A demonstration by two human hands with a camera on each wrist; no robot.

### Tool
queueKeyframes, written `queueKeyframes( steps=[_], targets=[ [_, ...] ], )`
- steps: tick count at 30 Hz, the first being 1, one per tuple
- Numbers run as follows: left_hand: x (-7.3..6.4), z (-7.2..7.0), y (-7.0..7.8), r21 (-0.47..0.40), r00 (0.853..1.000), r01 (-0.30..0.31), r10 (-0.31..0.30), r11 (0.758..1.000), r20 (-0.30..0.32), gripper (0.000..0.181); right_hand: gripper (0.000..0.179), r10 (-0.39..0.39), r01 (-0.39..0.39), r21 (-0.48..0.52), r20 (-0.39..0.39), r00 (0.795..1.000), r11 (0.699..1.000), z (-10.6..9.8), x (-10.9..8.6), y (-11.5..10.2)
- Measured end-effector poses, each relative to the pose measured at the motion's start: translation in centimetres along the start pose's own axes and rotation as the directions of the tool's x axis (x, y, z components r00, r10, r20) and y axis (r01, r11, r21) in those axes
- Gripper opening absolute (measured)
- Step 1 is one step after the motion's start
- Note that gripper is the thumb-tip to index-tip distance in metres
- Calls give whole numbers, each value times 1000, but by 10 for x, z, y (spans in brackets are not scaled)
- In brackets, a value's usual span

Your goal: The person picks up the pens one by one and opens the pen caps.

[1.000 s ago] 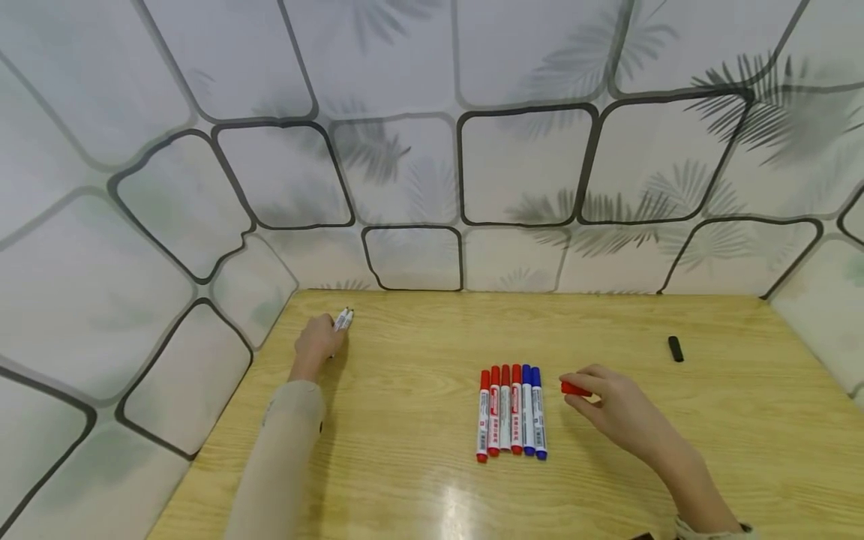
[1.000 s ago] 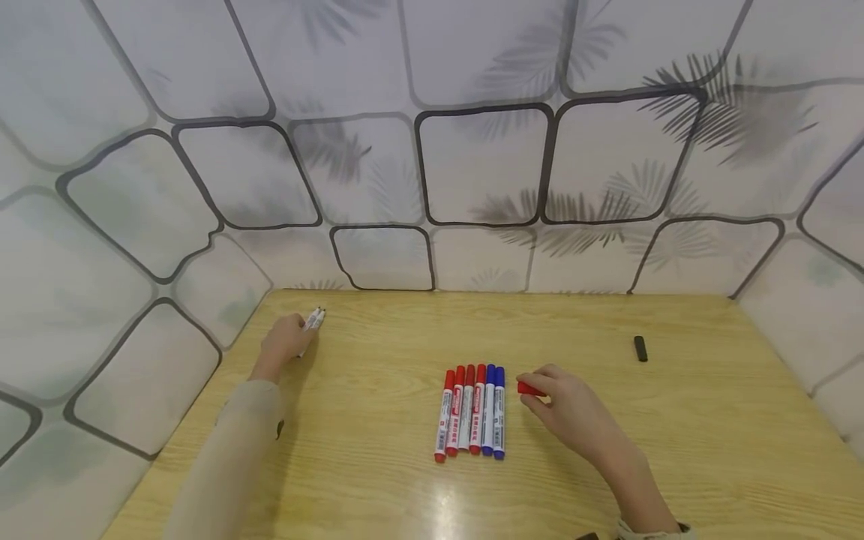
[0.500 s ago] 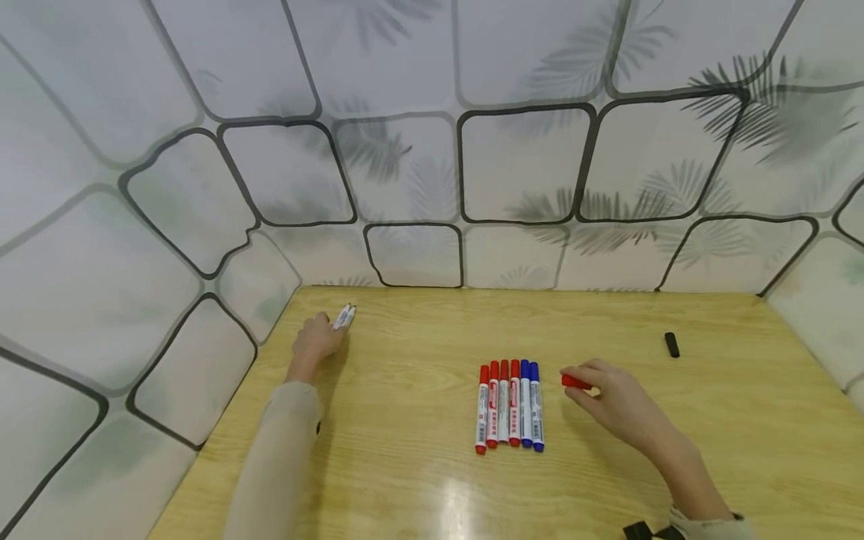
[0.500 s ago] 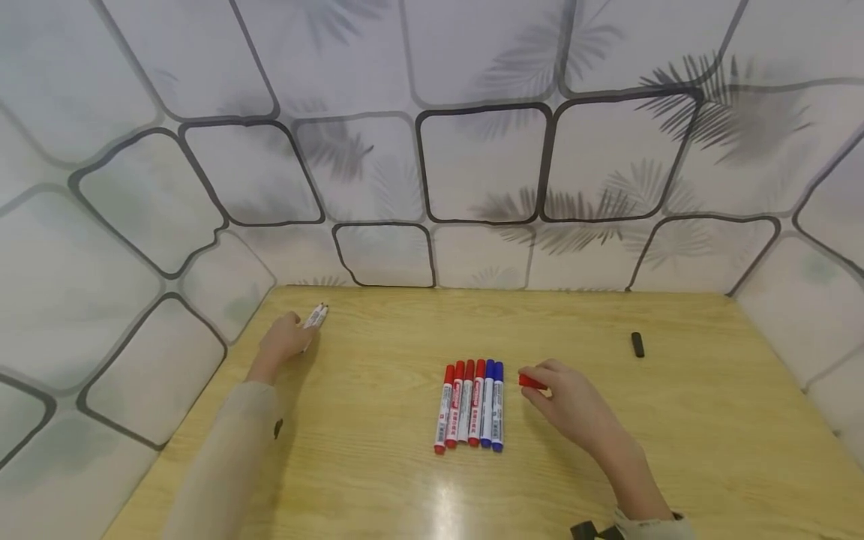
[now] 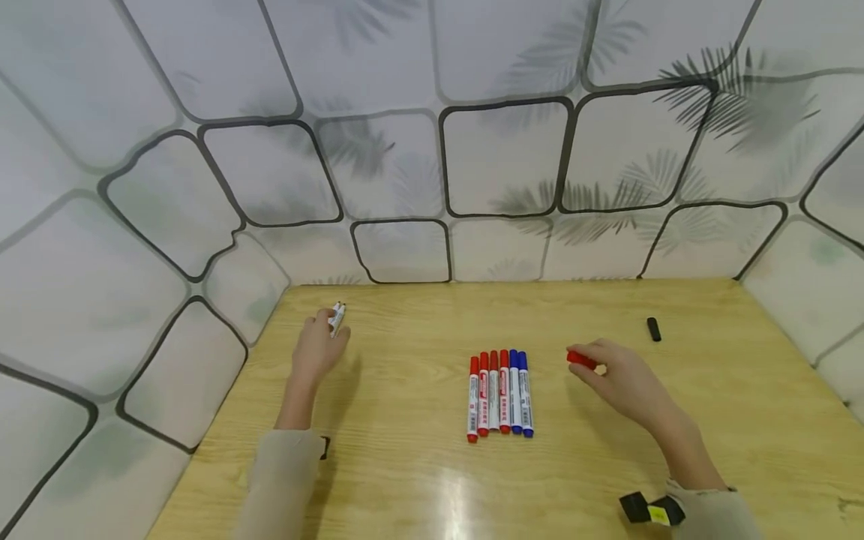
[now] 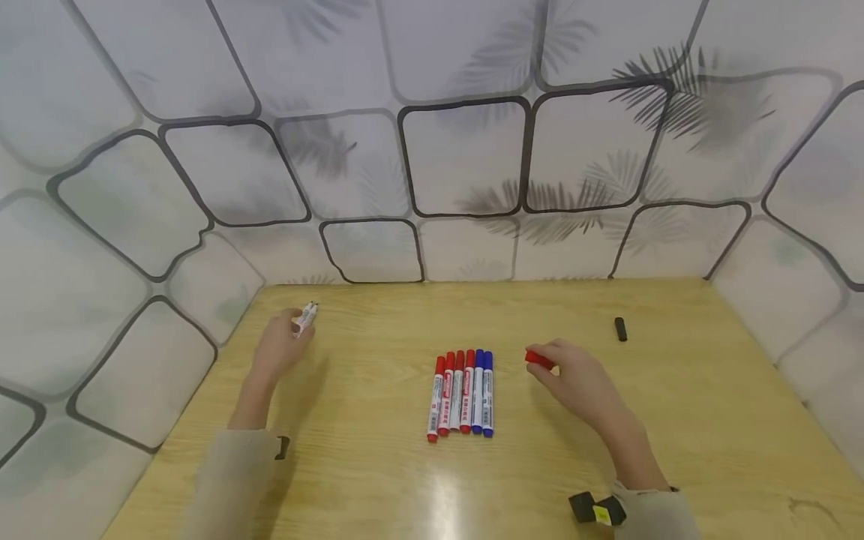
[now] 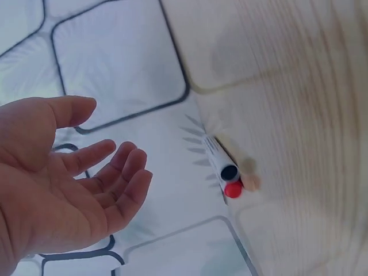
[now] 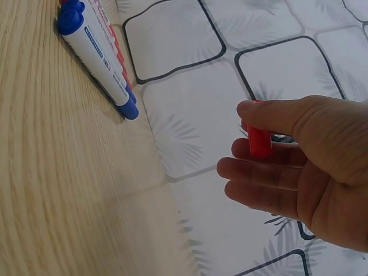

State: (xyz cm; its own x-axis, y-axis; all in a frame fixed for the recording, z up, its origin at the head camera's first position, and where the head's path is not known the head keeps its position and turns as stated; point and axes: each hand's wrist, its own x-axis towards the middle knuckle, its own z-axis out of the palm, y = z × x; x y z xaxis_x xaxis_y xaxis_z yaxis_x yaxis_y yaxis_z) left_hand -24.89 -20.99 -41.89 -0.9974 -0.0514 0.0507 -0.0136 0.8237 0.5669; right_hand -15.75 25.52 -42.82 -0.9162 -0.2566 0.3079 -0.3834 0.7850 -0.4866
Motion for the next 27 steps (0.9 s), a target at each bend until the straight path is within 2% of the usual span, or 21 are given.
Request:
queueKeyframes(
  steps=[5, 9, 13, 16, 22, 27],
  targets=[
    [-25, 7, 17, -83, 1000, -29, 29, 996, -2, 53, 31, 37, -35, 40, -38, 999, 999, -3, 1, 4],
    [-41, 15, 29, -82, 999, -44, 45, 996, 9, 51, 32, 60, -57, 45, -69, 996, 997, -7, -1, 9],
    [-52, 18, 37, -82, 997, -76, 76, 994, 3, 50, 33, 89, -82, 69, -106, 990, 994, -11, -4, 19],
    [-55, 17, 38, -92, 996, -87, 88, 992, 7, 49, 34, 148, -135, 118, -115, 982, 984, -12, -10, 31],
    [-56, 13, 38, -103, 994, -97, 101, 990, 29, 50, 39, 306, -275, 237, -103, 946, 932, -18, -18, 70],
    [-55, 12, 34, -104, 995, -95, 99, 990, 33, 50, 49, 453, -391, 393, -73, 889, 832, -30, -14, 102]
  ],
)
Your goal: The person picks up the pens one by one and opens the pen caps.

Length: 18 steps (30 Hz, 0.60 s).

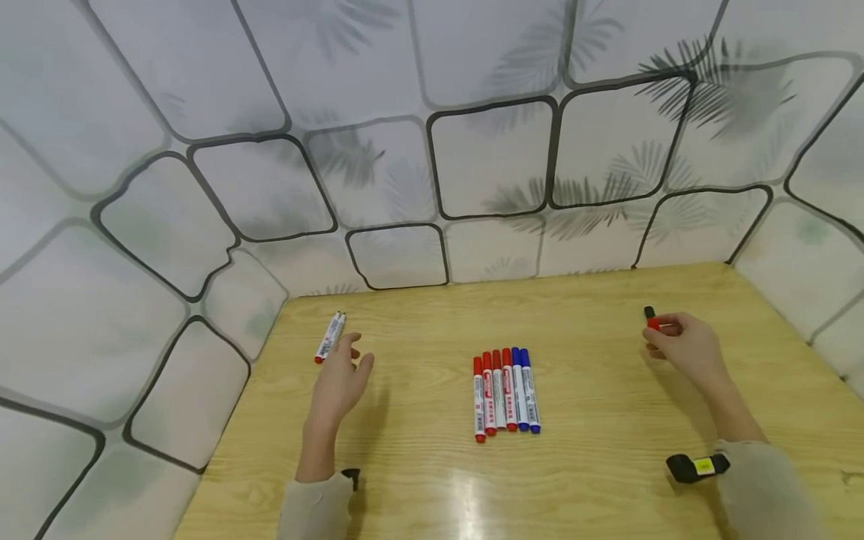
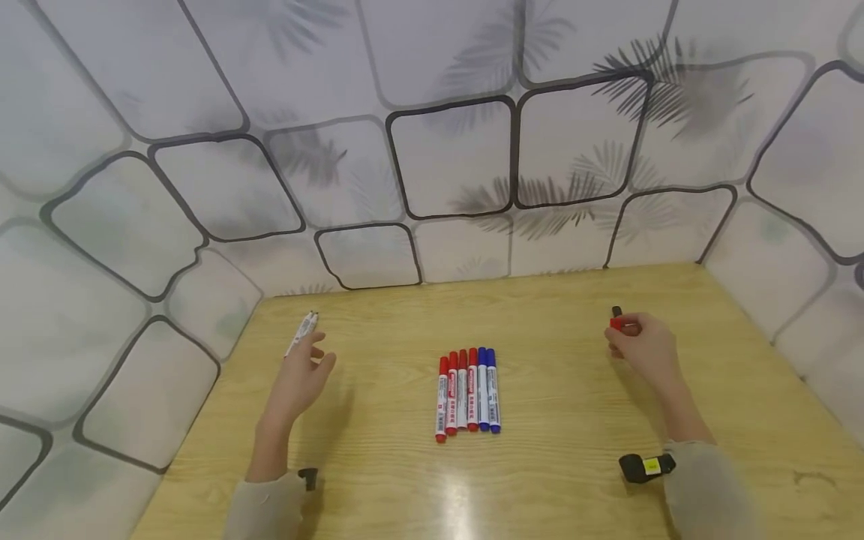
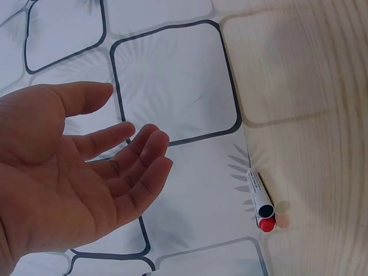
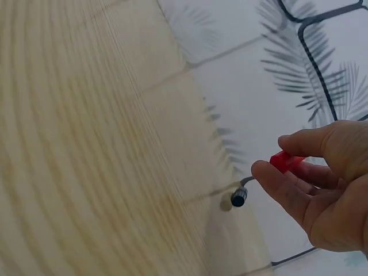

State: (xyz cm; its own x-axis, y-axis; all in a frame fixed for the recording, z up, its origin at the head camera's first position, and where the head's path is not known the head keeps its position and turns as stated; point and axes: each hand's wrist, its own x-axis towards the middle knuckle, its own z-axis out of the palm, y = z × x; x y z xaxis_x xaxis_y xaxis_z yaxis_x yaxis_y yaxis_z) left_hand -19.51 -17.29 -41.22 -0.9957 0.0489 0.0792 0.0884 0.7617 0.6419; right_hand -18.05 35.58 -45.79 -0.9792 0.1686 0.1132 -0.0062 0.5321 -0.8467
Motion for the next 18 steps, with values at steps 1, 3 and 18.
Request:
queueKeyframes(
  steps=[1, 3, 18],
  targets=[
    [0, 0, -1, -1, 1000, -1, 1, 1000, 0, 50, 50, 27, -27, 20, -3, 1000, 999, -4, 4, 3],
    [1, -1, -2, -1, 1000, -3, 3, 1000, 1, 50, 53, 70, -69, 38, -5, 998, 997, -12, 12, 9],
    [-3, -5, 8, 0, 998, -12, 12, 1000, 61, 51, 57, 258, -258, 22, 24, 966, 966, -23, 52, 34]
  ],
)
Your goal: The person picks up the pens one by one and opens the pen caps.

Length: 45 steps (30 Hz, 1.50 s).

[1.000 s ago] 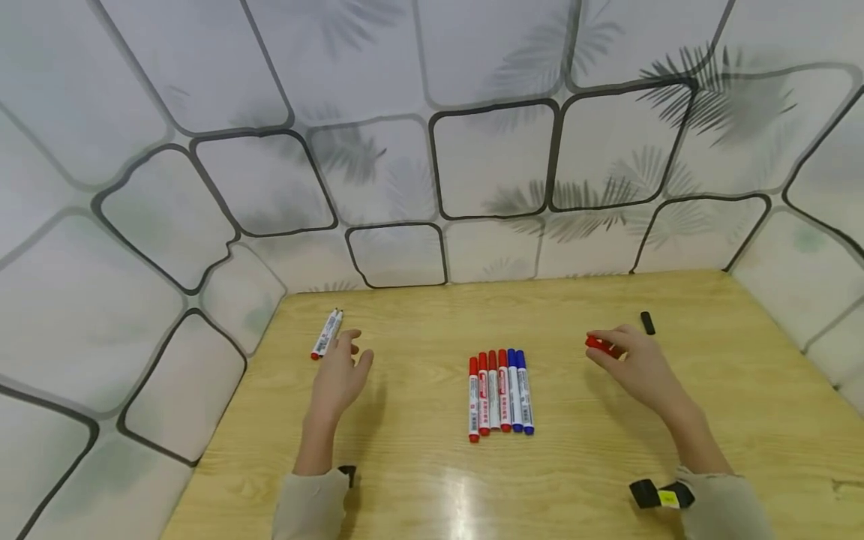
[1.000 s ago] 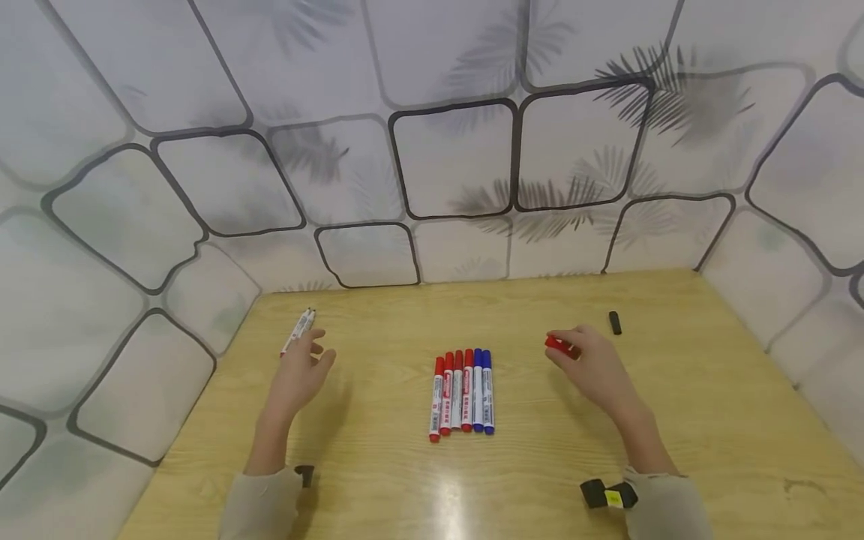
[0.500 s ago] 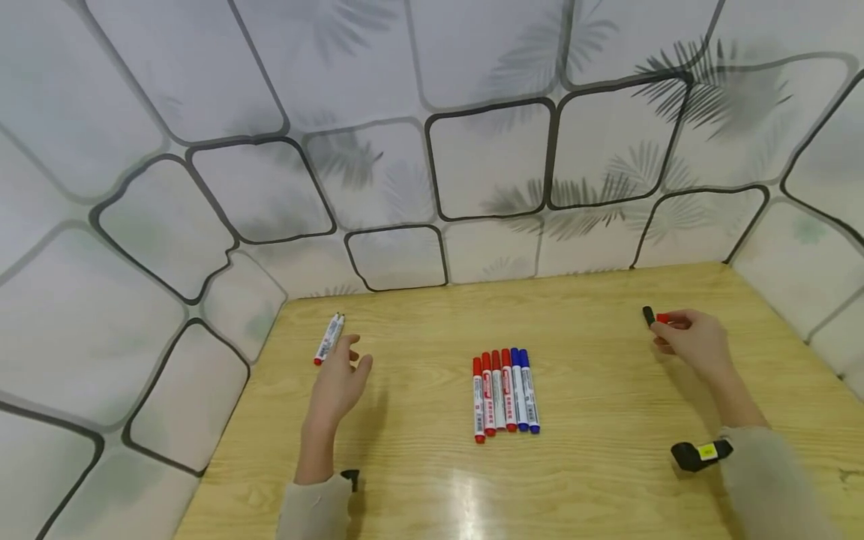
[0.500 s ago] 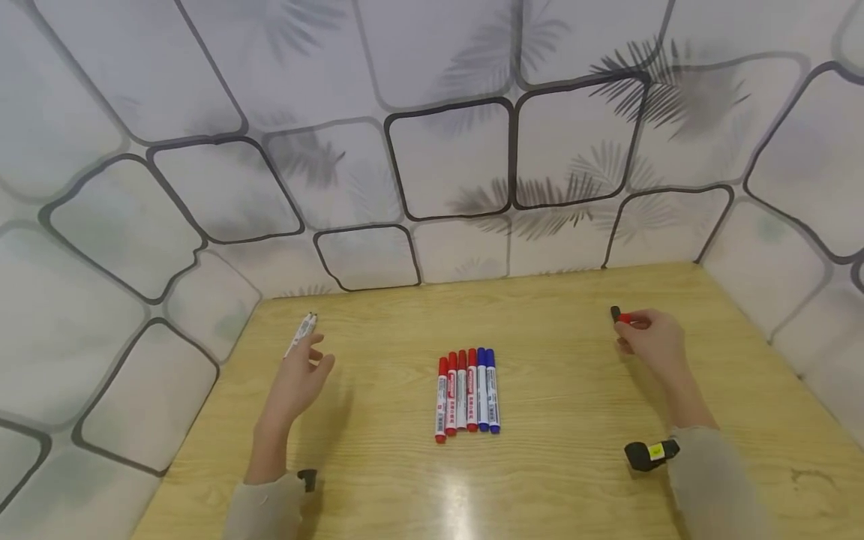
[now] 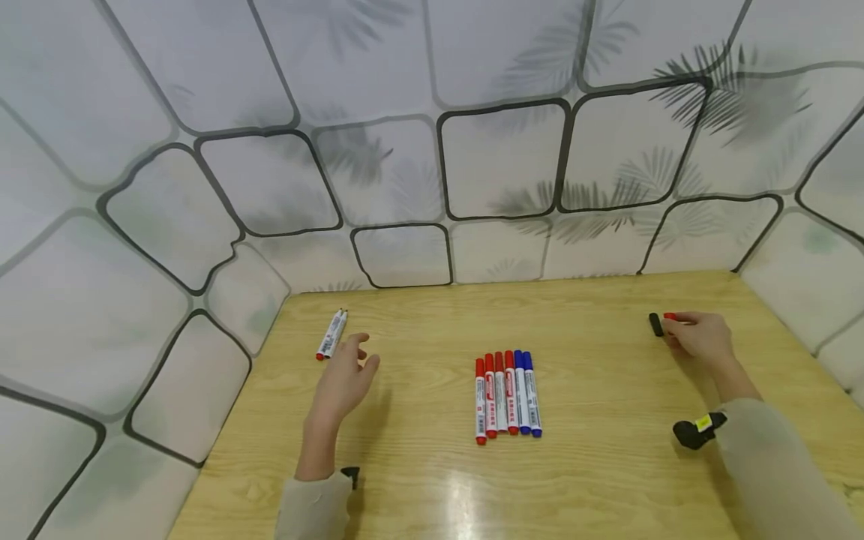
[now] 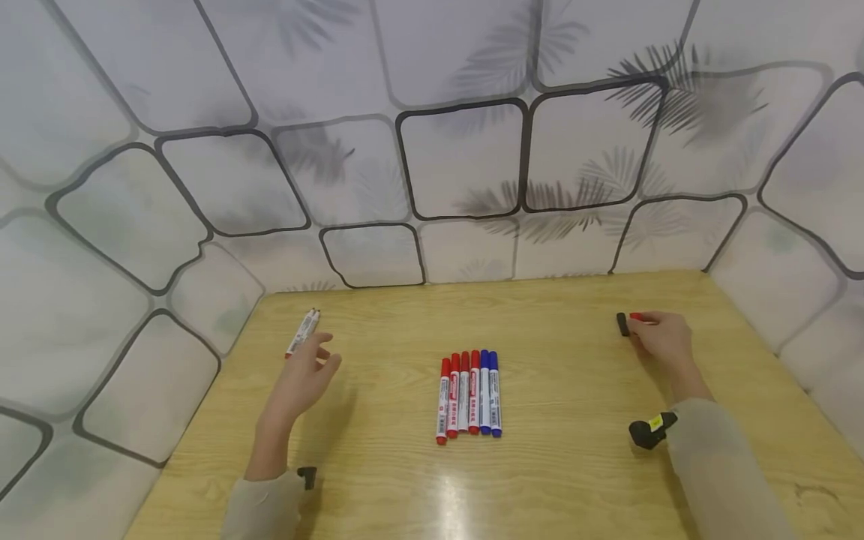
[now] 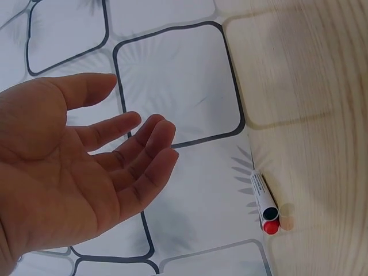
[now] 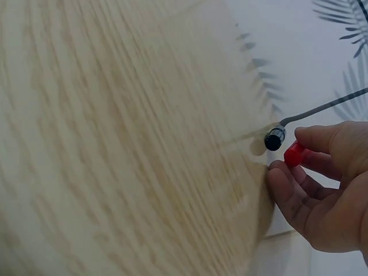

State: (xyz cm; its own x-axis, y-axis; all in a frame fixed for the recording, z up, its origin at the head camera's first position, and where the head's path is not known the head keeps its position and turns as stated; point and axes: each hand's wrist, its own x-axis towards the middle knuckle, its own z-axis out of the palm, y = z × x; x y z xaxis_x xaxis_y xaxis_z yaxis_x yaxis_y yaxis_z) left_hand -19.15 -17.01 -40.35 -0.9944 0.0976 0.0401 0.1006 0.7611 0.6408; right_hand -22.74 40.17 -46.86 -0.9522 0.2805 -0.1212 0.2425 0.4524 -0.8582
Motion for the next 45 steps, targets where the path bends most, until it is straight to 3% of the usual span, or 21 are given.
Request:
queueKeyframes(
  steps=[6, 10, 19, 39, 45],
  targets=[
    [3, 5, 4, 43, 1000, -7, 6, 999, 28, 50, 59, 66, -66, 96, 7, 998, 993, 0, 7, 11],
    [3, 6, 1, 62, 999, -8, 6, 998, 37, 49, 63, 90, -91, 104, 9, 996, 990, 1, 13, 17],
    [3, 7, -1, 77, 999, -27, 24, 997, 37, 48, 68, 43, -43, -31, -21, 999, 999, 4, 22, 19],
    [1, 9, -3, 66, 995, -28, 22, 997, 93, 49, 62, 27, -28, -91, -12, 1000, 995, 7, 16, 16],
    [2, 10, -3, 84, 996, -34, 27, 996, 89, 48, 66, 1, -8, -141, -47, 999, 990, 8, 13, 18]
  ],
)
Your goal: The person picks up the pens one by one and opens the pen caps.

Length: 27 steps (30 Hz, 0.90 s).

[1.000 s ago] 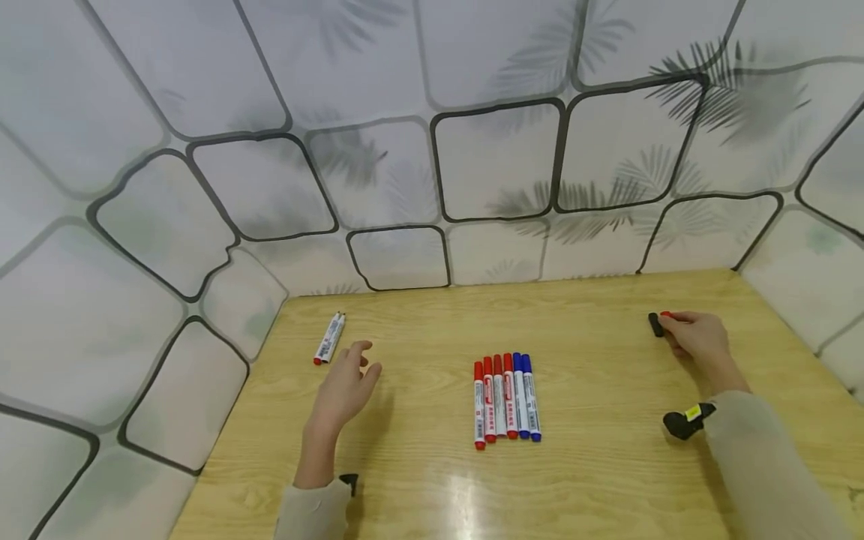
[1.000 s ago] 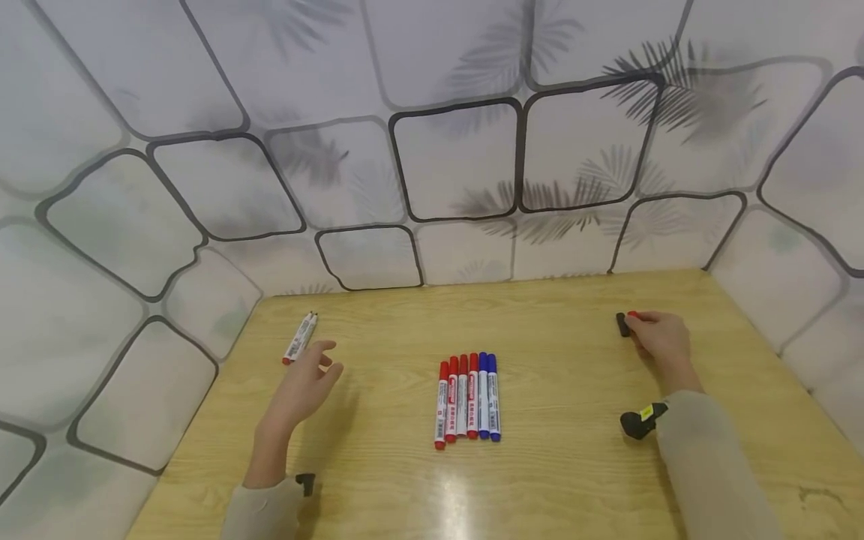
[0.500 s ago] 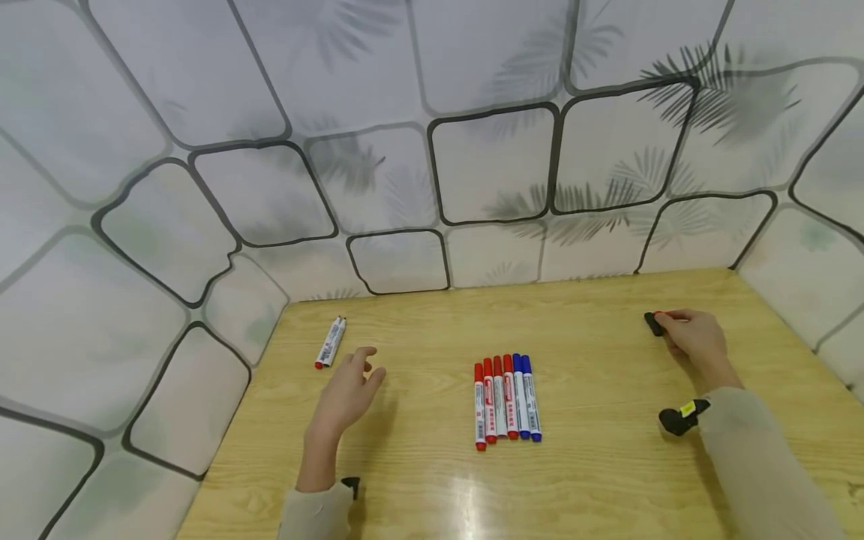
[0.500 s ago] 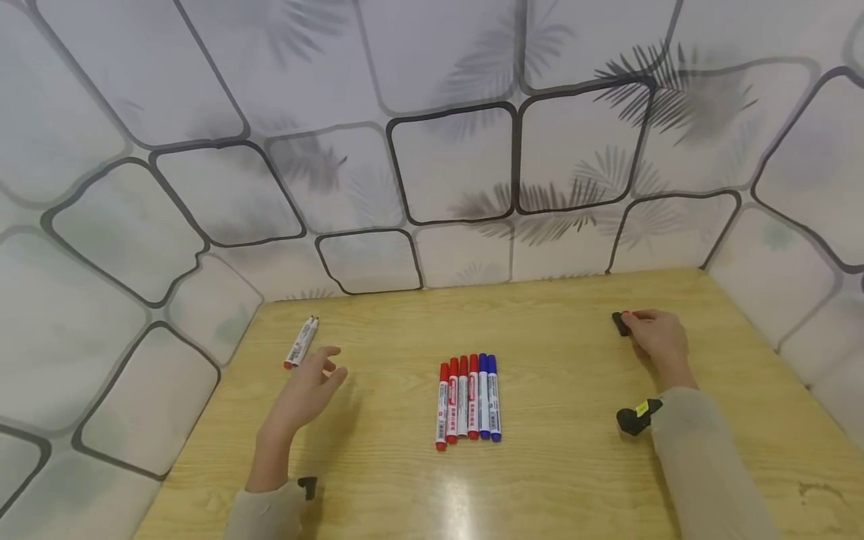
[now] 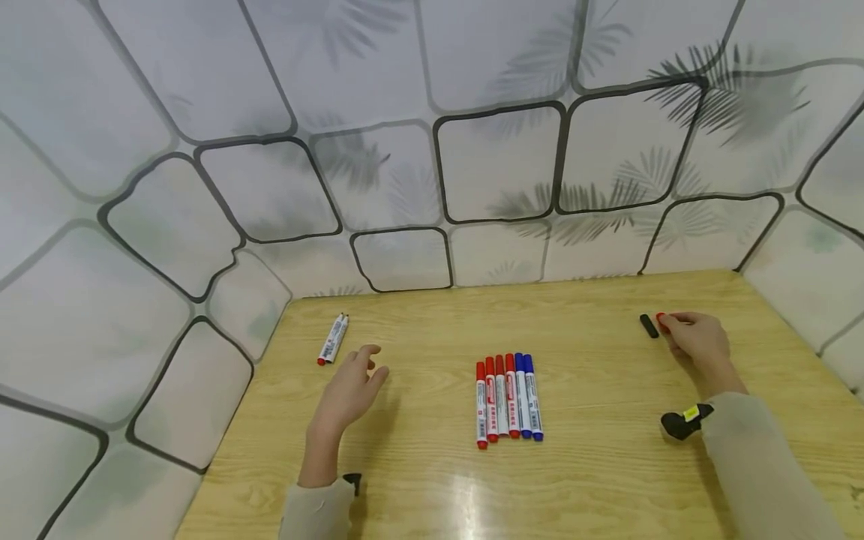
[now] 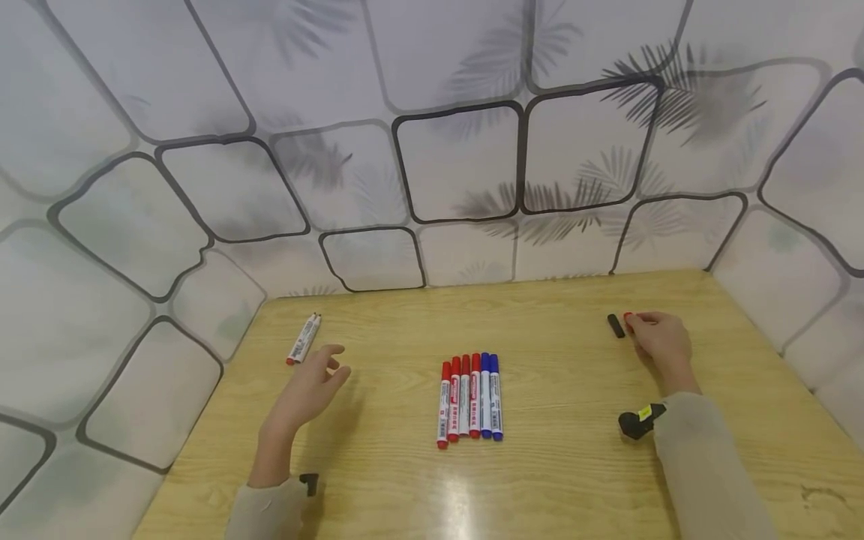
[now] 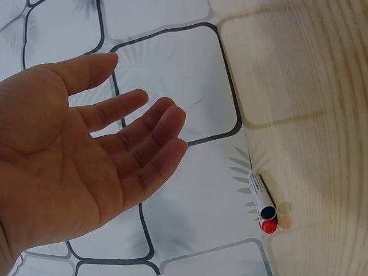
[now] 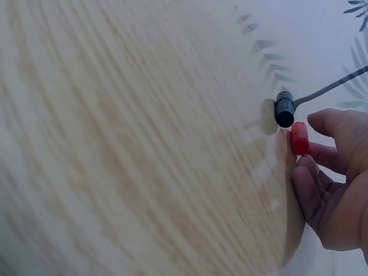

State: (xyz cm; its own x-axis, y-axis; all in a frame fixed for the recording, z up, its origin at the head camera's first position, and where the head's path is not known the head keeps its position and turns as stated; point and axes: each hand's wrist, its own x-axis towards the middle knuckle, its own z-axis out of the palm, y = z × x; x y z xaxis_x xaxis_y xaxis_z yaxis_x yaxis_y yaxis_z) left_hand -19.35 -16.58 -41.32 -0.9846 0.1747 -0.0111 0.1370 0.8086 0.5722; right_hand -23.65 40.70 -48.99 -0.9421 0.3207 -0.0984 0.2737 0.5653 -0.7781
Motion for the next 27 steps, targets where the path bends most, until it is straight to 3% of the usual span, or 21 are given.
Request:
queueKeyframes(
  steps=[8, 15, 20, 27],
  targets=[
    [8, -10, 1, 14, 999, -19, 20, 1000, -28, 47, 73, -70, 66, -83, -36, 997, 994, -2, 11, -16],
    [9, -14, 2, 29, 999, -8, 10, 1000, -44, 46, 94, -74, 79, -224, 31, 997, 971, -2, 14, -31],
    [3, -9, 0, 28, 999, -10, 11, 1000, -31, 43, 86, -97, 100, -270, 23, 995, 958, 0, 2, -25],
    [-4, 0, -3, 17, 1000, -18, 18, 1000, -8, 40, 82, -35, 45, -307, 40, 999, 951, 0, -7, -7]
  ],
)
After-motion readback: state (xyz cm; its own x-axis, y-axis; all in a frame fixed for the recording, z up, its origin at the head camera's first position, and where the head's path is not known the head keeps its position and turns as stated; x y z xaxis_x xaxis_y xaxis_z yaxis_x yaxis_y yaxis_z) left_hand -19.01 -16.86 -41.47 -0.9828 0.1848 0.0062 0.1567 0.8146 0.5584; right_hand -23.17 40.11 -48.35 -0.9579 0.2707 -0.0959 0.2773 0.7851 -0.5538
